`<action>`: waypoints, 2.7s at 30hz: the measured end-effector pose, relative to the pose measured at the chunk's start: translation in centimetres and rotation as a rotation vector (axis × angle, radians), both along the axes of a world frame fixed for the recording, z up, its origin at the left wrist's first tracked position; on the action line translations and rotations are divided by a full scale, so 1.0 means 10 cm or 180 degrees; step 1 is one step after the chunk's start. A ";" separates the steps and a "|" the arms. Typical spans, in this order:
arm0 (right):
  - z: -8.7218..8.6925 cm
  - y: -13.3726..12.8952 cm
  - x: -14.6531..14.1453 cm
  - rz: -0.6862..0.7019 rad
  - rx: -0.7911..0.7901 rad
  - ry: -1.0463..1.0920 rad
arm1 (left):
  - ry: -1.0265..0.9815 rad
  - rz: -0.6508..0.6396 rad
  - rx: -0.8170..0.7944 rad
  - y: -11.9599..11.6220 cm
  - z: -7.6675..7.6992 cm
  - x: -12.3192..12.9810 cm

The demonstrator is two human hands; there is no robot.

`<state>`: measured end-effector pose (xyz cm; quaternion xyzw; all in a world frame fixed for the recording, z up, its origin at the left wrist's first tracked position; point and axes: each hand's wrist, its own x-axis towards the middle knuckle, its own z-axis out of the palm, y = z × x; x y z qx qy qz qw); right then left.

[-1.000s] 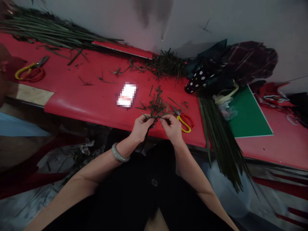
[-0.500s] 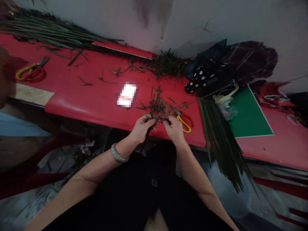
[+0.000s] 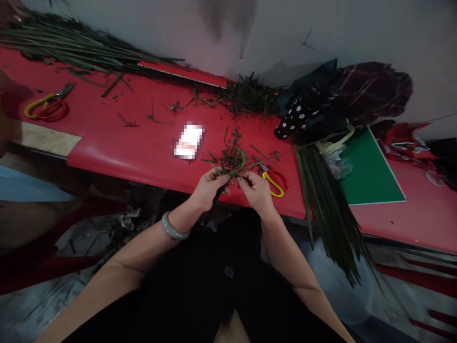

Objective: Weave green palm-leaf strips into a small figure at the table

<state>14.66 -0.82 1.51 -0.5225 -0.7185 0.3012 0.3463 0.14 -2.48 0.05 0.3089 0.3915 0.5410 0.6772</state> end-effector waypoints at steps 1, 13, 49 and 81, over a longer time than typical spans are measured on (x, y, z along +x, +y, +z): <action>0.00 0.00 0.00 -0.0015 -0.0007 0.0035 | 0.0001 -0.0049 -0.0006 0.00 0.00 0.00; -0.13 0.06 -0.05 0.0041 -0.0195 -0.0089 | 0.0046 -0.0104 -0.0267 0.03 -0.03 -0.05; -0.33 0.44 -0.40 -0.0264 0.0019 -0.1587 | 0.1240 0.1325 0.0557 0.39 -0.80 0.09; -0.71 0.59 -0.16 0.0401 -0.0178 0.0315 | 0.1080 0.0682 0.0346 0.38 -0.64 0.00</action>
